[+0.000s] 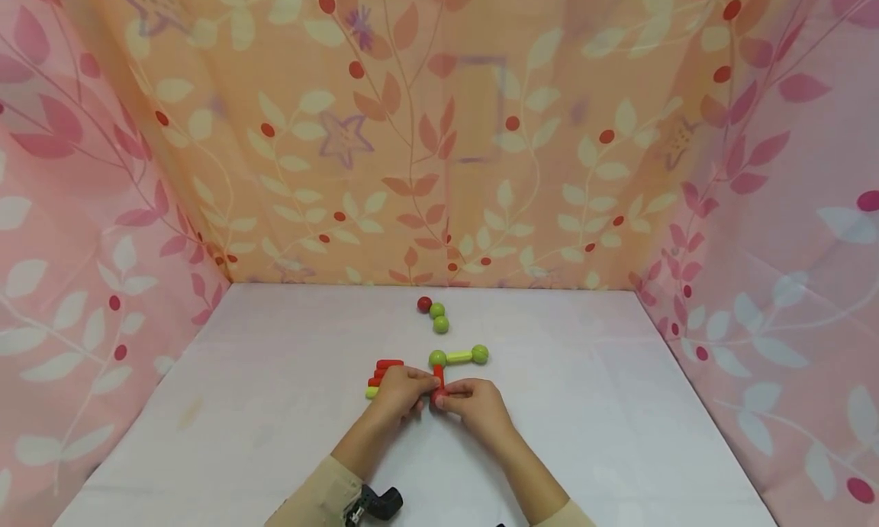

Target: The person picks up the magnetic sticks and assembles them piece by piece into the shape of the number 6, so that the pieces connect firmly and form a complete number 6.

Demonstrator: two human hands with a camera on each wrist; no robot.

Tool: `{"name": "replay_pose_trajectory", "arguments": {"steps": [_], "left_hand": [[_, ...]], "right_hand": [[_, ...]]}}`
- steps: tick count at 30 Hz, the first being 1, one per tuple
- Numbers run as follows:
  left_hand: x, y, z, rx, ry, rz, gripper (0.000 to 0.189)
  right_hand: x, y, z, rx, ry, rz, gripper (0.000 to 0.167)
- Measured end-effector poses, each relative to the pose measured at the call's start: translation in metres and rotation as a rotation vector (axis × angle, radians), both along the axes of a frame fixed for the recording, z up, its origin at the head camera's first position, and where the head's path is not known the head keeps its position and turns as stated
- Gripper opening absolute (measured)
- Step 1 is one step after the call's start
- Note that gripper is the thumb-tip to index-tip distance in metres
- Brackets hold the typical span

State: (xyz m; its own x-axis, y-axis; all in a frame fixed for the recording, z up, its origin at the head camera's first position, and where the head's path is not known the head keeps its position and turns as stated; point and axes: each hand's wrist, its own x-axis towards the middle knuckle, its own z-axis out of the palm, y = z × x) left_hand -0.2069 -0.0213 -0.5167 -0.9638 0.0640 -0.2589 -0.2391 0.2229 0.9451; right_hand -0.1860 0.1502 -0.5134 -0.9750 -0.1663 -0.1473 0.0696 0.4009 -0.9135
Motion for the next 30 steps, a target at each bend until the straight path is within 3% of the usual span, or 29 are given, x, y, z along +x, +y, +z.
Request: {"name": "replay_pose_trajectory", "arguments": {"steps": [8, 14, 21, 30], "left_hand": [[0.002, 0.000, 0.006, -0.046, -0.021, 0.024, 0.015], [0.002, 0.000, 0.007, -0.059, -0.014, 0.034, 0.016], [0.001, 0.002, 0.007, -0.068, -0.021, 0.041, 0.017], [0.000, 0.000, 0.009, -0.081, -0.012, 0.040, 0.015]], "right_hand": [[-0.002, -0.001, -0.004, -0.148, -0.184, -0.023, 0.038], [-0.004, 0.002, -0.001, -0.180, -0.255, 0.007, 0.041], [-0.008, 0.007, 0.006, -0.171, -0.305, 0.053, 0.040], [-0.016, 0.009, 0.006, -0.140, -0.300, 0.111, 0.039]]}}
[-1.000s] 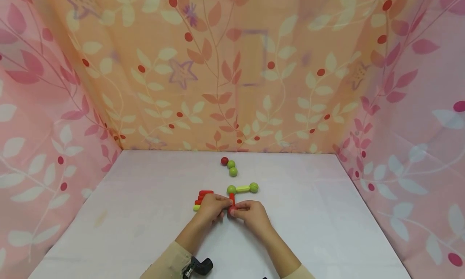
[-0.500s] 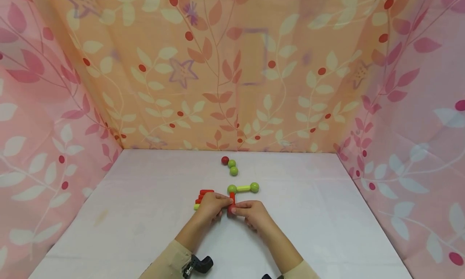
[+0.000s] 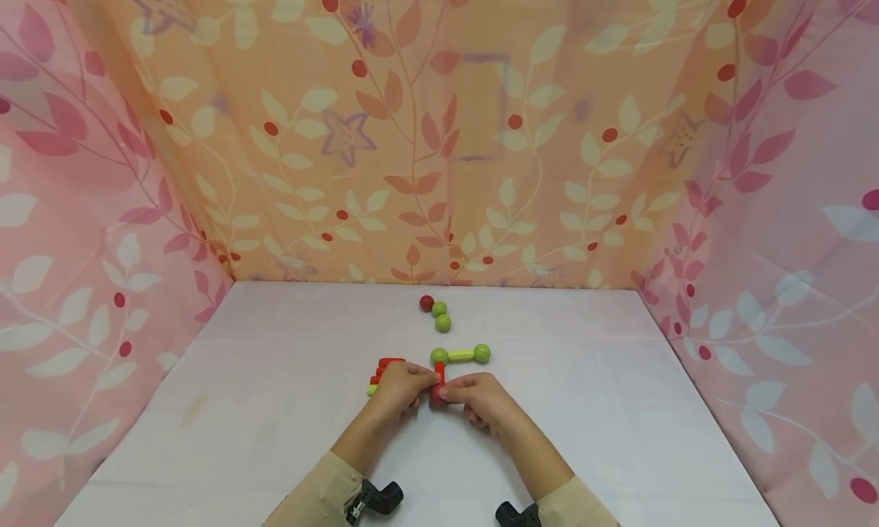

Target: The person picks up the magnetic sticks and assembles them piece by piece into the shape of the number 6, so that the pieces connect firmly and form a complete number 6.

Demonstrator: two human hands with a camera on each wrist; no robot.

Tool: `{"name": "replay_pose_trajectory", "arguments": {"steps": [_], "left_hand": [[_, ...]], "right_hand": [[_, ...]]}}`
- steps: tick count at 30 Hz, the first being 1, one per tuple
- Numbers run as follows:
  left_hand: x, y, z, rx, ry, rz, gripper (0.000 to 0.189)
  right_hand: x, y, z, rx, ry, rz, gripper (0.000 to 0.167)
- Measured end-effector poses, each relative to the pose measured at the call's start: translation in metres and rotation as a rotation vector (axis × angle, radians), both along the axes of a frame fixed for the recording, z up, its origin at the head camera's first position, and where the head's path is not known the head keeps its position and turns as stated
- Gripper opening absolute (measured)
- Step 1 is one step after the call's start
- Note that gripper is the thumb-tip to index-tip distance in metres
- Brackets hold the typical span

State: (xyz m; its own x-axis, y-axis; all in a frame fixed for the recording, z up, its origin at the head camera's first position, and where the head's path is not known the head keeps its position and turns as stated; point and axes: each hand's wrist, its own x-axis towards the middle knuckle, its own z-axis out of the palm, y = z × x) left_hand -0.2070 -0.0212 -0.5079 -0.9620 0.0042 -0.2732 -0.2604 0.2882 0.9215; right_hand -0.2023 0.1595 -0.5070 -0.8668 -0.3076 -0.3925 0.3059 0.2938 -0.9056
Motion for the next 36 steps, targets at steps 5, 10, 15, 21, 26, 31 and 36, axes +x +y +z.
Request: {"name": "replay_pose_trajectory", "arguments": {"steps": [5, 10, 15, 21, 26, 31, 36], "left_hand": [[-0.001, -0.010, 0.007, -0.032, 0.045, -0.049, 0.013], [-0.006, -0.023, 0.018, -0.031, 0.094, -0.094, 0.013], [-0.015, -0.037, 0.032, -0.021, 0.116, -0.159, 0.032], [-0.021, -0.058, 0.042, -0.117, 0.204, -0.185, 0.023], [-0.016, -0.076, 0.040, -0.229, 0.246, -0.204, 0.015], [-0.009, -0.092, 0.032, -0.313, 0.258, -0.230, 0.019], [-0.004, -0.106, 0.025, -0.337, 0.266, -0.281, 0.019]], "right_hand": [[-0.002, -0.001, 0.001, -0.025, 0.006, 0.002, 0.037], [-0.002, -0.001, -0.004, -0.031, 0.013, 0.006, 0.037], [-0.002, 0.000, -0.007, -0.022, 0.022, -0.008, 0.036], [-0.003, 0.001, -0.005, 0.002, 0.028, -0.023, 0.038], [-0.004, 0.001, -0.005, -0.006, 0.026, -0.022, 0.038], [-0.004, 0.000, -0.006, -0.010, 0.028, -0.030, 0.038], [-0.005, 0.001, -0.006, -0.015, 0.036, -0.038, 0.038]]}}
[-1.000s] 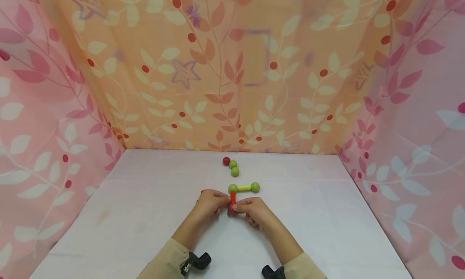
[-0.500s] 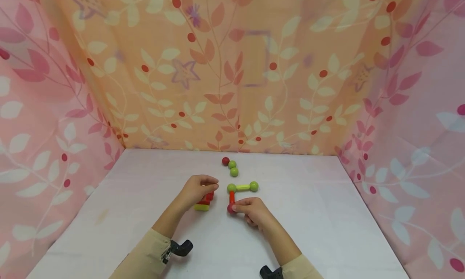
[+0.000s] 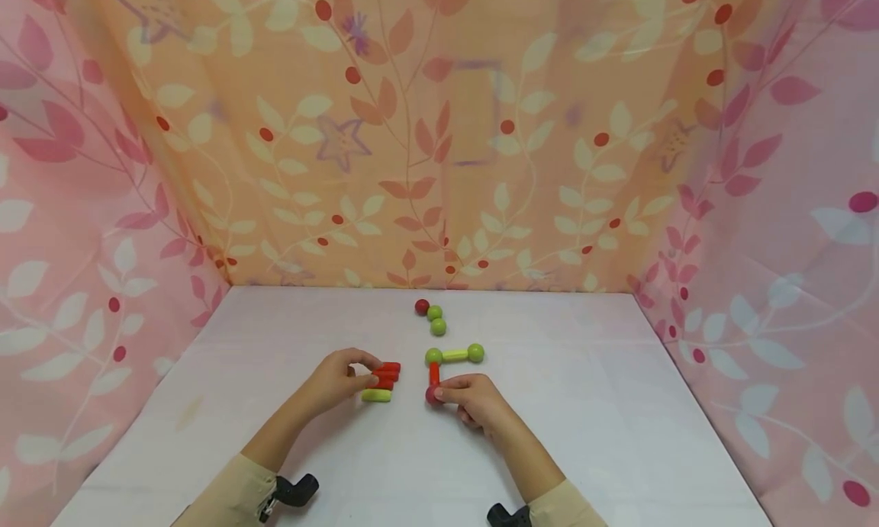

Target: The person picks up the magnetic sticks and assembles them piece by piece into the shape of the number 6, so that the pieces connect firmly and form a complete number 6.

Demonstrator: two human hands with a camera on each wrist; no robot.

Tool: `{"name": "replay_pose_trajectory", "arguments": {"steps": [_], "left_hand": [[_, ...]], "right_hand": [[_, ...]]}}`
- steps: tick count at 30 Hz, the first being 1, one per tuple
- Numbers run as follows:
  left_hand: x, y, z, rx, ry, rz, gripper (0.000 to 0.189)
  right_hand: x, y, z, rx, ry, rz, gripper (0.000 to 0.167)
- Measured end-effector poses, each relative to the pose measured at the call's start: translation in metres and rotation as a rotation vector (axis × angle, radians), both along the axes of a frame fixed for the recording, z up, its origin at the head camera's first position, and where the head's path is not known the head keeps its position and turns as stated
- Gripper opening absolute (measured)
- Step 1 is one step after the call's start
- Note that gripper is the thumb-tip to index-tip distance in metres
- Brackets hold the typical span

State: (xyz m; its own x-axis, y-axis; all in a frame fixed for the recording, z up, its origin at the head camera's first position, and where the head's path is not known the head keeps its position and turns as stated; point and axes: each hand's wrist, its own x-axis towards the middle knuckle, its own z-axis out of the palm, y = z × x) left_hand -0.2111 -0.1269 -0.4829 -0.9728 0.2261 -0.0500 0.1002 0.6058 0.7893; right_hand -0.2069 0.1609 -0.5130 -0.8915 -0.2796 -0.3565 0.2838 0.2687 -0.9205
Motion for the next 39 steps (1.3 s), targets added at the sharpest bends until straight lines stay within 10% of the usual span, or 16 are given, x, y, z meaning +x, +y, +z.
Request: {"name": "replay_pose_trajectory", "arguments": {"steps": [22, 39], "left_hand": [[-0.002, -0.019, -0.020, -0.089, 0.023, -0.159, 0.020], [-0.001, -0.013, -0.029, -0.109, -0.032, -0.130, 0.020]], "right_hand": [[-0.002, 0.001, 0.002, -0.024, -0.006, 0.013, 0.037], [-0.003, 0.002, -0.001, -0.039, -0.022, 0.011, 0.039]]}}
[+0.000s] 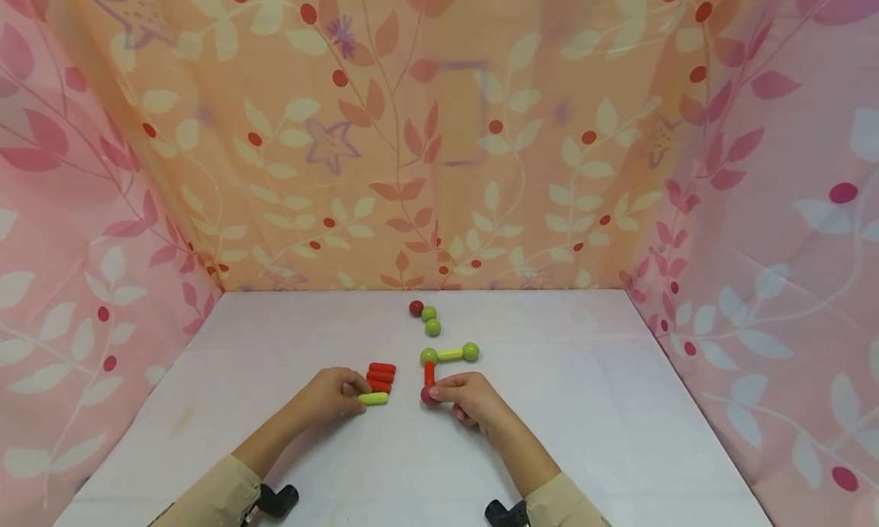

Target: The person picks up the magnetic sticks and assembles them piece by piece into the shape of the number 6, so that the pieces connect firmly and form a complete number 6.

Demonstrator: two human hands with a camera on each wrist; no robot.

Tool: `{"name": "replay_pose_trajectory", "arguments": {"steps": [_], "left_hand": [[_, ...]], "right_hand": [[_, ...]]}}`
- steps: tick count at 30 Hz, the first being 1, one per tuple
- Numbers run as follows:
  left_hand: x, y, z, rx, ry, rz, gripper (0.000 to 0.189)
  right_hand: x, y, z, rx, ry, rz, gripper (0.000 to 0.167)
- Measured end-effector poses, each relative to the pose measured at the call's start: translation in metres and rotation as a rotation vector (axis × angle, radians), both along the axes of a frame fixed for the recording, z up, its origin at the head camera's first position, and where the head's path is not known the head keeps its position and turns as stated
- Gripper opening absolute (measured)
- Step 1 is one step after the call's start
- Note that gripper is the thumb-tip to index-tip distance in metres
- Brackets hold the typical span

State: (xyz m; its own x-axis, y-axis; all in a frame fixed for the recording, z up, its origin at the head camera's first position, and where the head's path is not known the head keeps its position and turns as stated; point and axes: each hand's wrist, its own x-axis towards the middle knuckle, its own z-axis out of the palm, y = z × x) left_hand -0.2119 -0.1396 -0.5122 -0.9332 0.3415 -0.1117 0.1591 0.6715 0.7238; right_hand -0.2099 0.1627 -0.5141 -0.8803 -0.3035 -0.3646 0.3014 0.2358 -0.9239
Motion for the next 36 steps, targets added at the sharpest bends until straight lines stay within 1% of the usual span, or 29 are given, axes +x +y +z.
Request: {"name": "replay_pose_trajectory", "arguments": {"steps": [5, 8, 13, 18, 20, 22, 27, 32, 36], "left_hand": [[0.003, -0.001, -0.002, -0.018, 0.013, -0.005, 0.019], [0.004, -0.001, -0.001, -0.012, -0.001, 0.008, 0.019], [0.007, 0.004, 0.006, 0.030, -0.033, 0.050, 0.018], [0.014, 0.013, 0.011, 0.070, -0.048, 0.085, 0.017], [0.017, 0.016, 0.011, 0.088, -0.051, 0.092, 0.017], [0.020, 0.019, 0.010, 0.105, -0.066, 0.113, 0.016], [0.025, 0.026, 0.004, 0.138, -0.080, 0.153, 0.016], [0.029, 0.034, 0.002, 0.171, -0.079, 0.162, 0.020], [0.030, 0.041, 0.001, 0.184, -0.084, 0.163, 0.020]], "right_hand": [[0.001, -0.001, -0.001, -0.011, -0.006, 0.003, 0.038], [0.001, -0.002, -0.001, -0.015, -0.022, -0.003, 0.038], [-0.001, -0.001, -0.001, -0.007, -0.021, -0.023, 0.037], [-0.003, -0.002, 0.000, 0.006, -0.031, -0.030, 0.039], [-0.004, -0.003, 0.001, 0.010, -0.034, -0.027, 0.039], [-0.005, -0.003, 0.001, 0.017, -0.036, -0.025, 0.039], [-0.008, -0.005, 0.002, 0.021, -0.046, -0.033, 0.038], [-0.009, -0.008, 0.002, 0.013, -0.054, -0.047, 0.039], [-0.009, -0.010, 0.002, 0.001, -0.049, -0.054, 0.039]]}}
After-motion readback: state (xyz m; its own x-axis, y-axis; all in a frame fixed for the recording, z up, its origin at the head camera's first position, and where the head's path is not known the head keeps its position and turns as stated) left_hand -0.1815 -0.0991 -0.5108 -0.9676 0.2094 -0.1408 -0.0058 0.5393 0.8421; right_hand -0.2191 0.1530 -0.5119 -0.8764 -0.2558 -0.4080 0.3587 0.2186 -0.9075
